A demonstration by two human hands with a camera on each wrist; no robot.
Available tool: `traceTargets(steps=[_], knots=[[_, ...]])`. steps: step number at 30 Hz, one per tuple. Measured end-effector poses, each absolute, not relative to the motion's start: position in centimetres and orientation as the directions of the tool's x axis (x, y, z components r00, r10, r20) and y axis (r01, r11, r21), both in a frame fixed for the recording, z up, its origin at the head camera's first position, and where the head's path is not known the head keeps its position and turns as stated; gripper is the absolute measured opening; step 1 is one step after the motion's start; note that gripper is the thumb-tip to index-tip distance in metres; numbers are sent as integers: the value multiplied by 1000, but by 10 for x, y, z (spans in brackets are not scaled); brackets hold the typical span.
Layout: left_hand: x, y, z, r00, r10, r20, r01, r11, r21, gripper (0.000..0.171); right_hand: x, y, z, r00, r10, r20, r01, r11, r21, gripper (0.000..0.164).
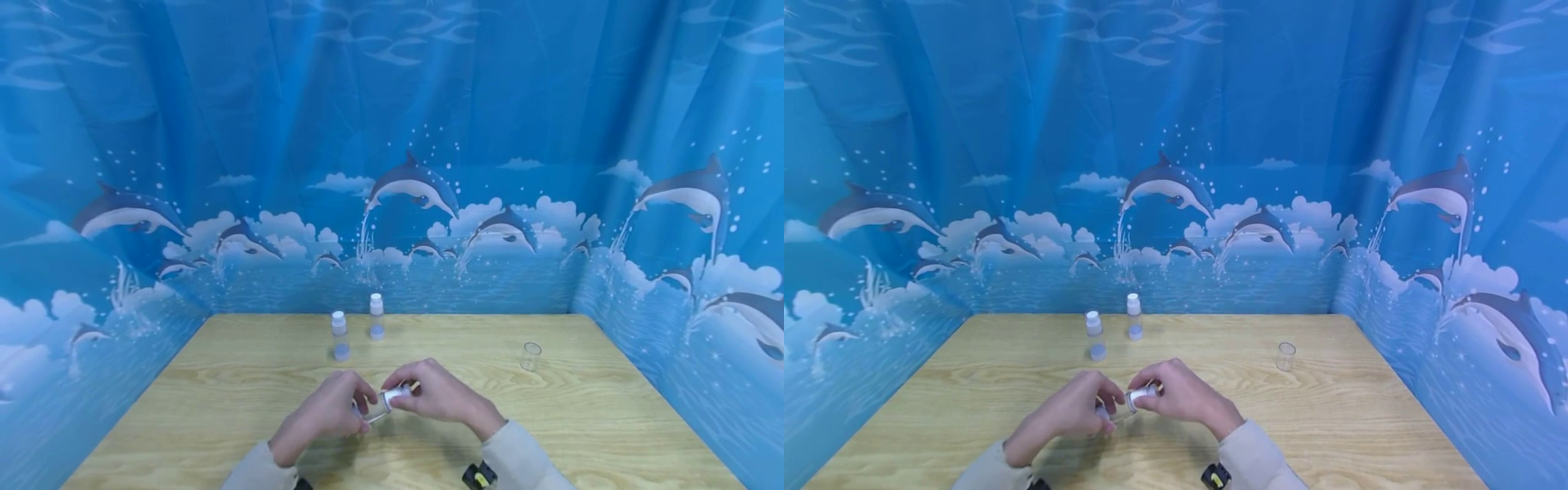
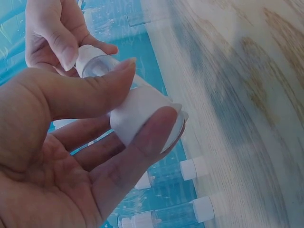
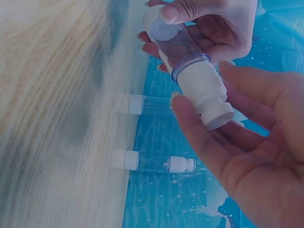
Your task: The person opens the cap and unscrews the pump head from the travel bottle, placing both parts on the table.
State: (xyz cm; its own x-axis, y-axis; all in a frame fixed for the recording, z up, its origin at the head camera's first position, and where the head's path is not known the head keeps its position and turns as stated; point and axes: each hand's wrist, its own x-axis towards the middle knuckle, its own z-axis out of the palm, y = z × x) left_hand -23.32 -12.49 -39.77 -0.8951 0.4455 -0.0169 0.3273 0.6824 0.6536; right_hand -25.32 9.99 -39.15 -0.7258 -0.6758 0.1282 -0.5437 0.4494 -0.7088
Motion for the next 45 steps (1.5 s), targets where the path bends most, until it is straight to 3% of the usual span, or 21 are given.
traceTargets(steps=[16,45], knots=[[-233,-124,-396,-901,434,-30,307,684,662,41,-254,99,-389,-771,-632,73,-456,469,-756,20],[-233,-124,-398,-902,433,-1,322,673,665,43,-254,98,-391,-745,-643,178,-559,456,-693,20]])
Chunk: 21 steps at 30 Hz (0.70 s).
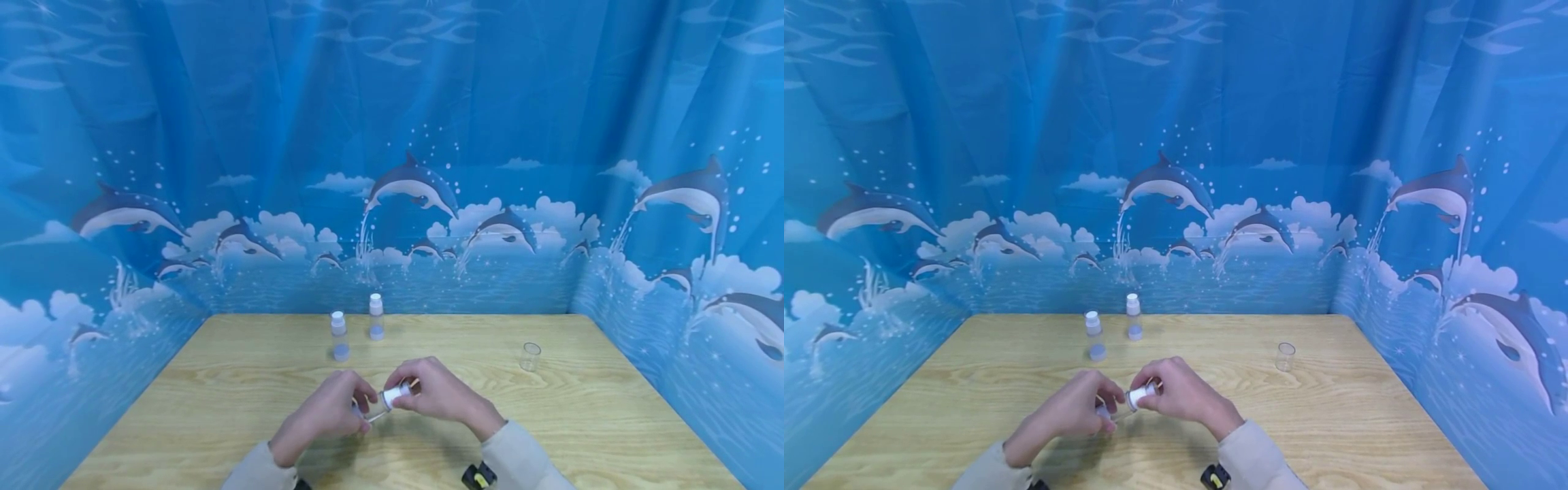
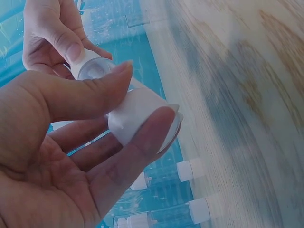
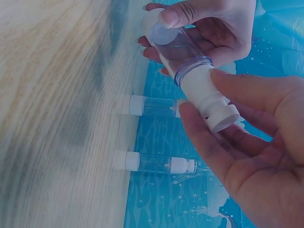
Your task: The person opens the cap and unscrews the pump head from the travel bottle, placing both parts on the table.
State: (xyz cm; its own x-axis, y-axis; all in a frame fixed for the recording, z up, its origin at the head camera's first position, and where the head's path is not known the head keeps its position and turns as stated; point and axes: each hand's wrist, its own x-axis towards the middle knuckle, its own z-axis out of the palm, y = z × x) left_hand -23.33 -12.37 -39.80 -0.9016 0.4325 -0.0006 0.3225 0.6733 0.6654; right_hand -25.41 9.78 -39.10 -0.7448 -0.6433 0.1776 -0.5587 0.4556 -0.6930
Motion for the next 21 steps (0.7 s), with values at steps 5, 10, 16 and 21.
traceTargets(steps=[5,10,16,21], knots=[[-234,-124,-398,-902,431,-10,315,674,668,43,-254,98,-391,-739,-650,177,-564,454,-689,19],[-234,-124,-398,-901,434,-4,319,670,671,42,-253,97,-390,-740,-649,176,-567,461,-683,18],[-235,-124,-399,-900,437,-1,324,670,668,42,-254,97,-391,-741,-648,176,-567,463,-682,18],[-235,-125,-399,-897,442,4,332,668,666,41,-254,98,-391,-731,-659,179,-577,457,-677,20]])
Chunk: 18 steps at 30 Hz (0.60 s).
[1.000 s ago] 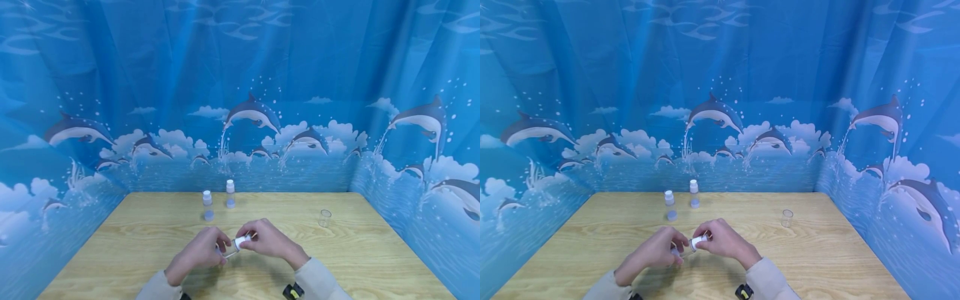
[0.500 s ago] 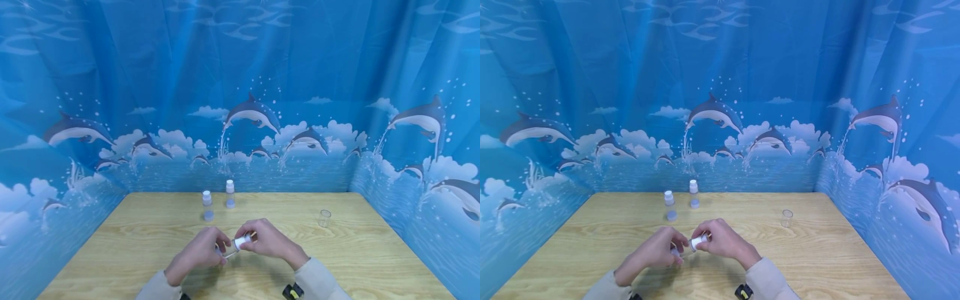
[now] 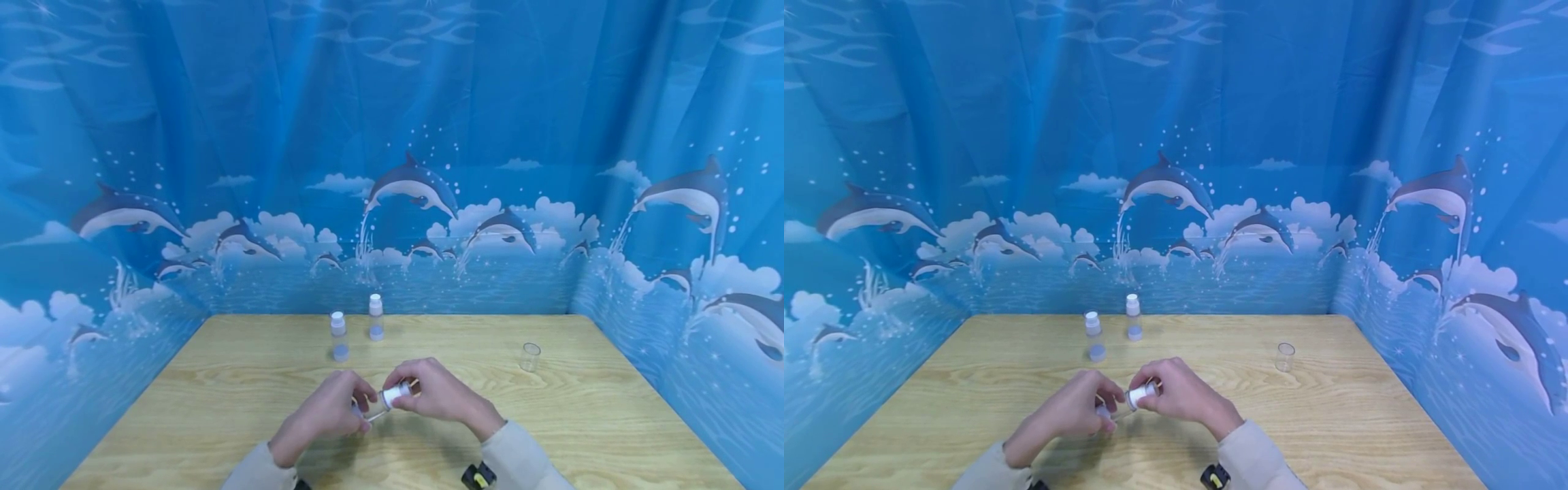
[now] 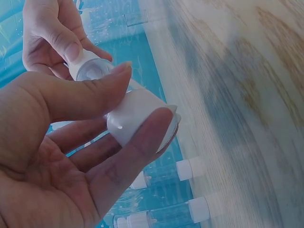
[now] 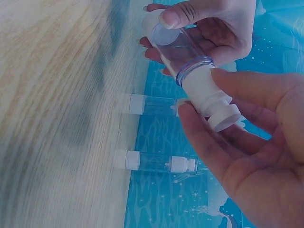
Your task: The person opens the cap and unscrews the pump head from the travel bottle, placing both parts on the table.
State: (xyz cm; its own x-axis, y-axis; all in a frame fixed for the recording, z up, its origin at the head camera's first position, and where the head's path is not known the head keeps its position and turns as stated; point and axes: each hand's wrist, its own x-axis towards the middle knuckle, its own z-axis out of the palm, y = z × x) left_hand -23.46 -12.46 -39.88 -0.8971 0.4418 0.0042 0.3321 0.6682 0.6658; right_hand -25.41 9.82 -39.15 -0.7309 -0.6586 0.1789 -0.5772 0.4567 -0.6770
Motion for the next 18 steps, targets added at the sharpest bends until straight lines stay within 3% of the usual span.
traceTargets(steps=[18], knots=[[-235,-125,-399,-892,452,23,354,666,656,41,-255,101,-393,-735,-657,167,-568,462,-682,24]])
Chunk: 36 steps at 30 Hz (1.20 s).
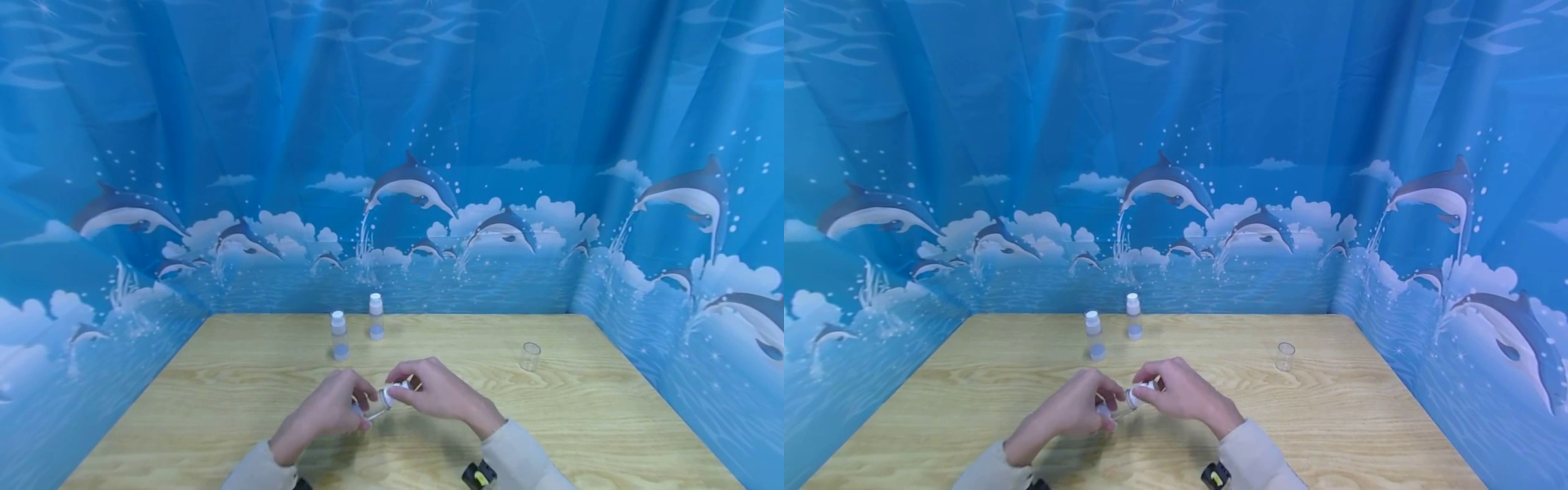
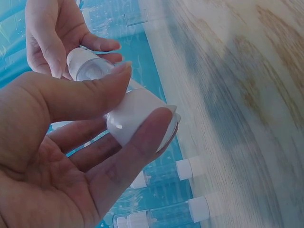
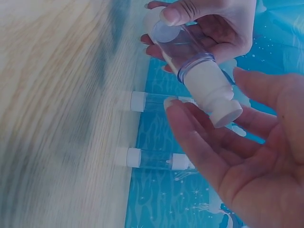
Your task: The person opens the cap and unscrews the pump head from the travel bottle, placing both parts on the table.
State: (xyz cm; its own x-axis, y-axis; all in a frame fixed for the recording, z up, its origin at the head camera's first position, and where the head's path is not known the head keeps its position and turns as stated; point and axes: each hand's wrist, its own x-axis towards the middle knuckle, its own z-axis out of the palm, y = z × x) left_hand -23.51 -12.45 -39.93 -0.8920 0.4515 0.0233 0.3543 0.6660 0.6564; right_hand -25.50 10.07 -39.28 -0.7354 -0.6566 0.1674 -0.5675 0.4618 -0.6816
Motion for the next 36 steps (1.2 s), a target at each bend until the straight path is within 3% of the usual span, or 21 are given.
traceTargets(steps=[9,36], knots=[[-235,-124,-398,-897,442,5,334,671,662,42,-255,100,-392,-764,-637,106,-491,466,-736,20],[-237,-126,-402,-883,465,64,397,667,630,41,-254,98,-393,-731,-655,190,-581,453,-676,20]])
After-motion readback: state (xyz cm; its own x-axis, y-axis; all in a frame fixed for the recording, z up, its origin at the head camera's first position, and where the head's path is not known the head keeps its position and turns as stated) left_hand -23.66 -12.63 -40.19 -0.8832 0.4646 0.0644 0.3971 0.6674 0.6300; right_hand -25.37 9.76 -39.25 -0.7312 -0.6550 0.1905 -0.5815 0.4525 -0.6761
